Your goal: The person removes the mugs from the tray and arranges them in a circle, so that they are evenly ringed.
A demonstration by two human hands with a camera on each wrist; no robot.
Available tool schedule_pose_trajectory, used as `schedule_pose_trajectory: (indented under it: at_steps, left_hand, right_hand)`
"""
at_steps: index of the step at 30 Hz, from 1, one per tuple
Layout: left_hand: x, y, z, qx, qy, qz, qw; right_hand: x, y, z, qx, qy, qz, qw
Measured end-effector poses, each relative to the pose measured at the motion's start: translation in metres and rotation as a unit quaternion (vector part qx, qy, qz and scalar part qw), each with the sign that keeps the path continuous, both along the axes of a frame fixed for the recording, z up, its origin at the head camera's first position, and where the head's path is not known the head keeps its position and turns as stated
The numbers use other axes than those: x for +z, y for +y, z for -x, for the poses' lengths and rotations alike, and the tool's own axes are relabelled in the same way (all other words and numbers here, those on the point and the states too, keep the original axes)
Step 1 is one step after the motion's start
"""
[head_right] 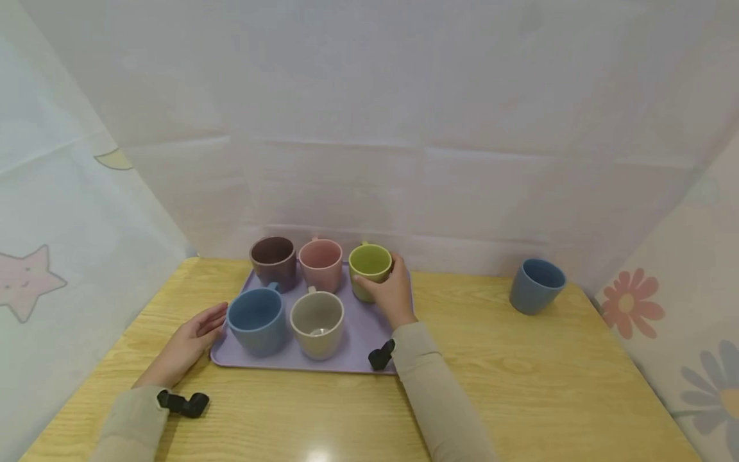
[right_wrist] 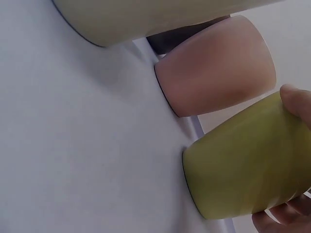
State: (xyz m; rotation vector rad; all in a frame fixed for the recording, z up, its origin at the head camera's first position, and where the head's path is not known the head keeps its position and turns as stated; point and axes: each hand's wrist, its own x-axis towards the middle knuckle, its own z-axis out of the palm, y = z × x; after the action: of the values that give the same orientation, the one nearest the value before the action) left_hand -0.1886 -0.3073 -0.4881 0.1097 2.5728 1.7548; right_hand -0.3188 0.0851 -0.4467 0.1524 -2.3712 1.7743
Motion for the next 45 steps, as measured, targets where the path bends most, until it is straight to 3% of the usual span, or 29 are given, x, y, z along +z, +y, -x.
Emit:
schedule_pose_trajectory:
  at_steps: [9,17,25,36,45]
  left_hand:
    - [-0.002,-0.001,0.0,0.001,-0.002,-0.003,1.0]
    - [-0.002,-0.001,0.0,0.004,-0.009,0.002,1.0]
    - [0.0,0.001,0.001,0.004,-0.012,-0.008,0.9999]
    - [-0.001,-0.001,0.002,0.006,-0.013,-0.007,0.9999]
    - [0.004,0.002,-0.002,0.004,-0.018,-0.007,0.9998]
  right_hand:
    - [-0.005,0.0,-0.002,0.011,0.011,0.001,0.9999]
    - [-0.006,0.004,-0.008,-0.021,-0.001,-0.001,0.9998]
    - [-0.007,0.01,-0.019,-0.036,0.013,-0.011,0.9992]
    - [-0.002,0.026,-0.034,-0.036,0.02,-0.012,0.9991]
    - [0.006,0.048,-0.044,-0.035,0.037,-0.018,0.9985]
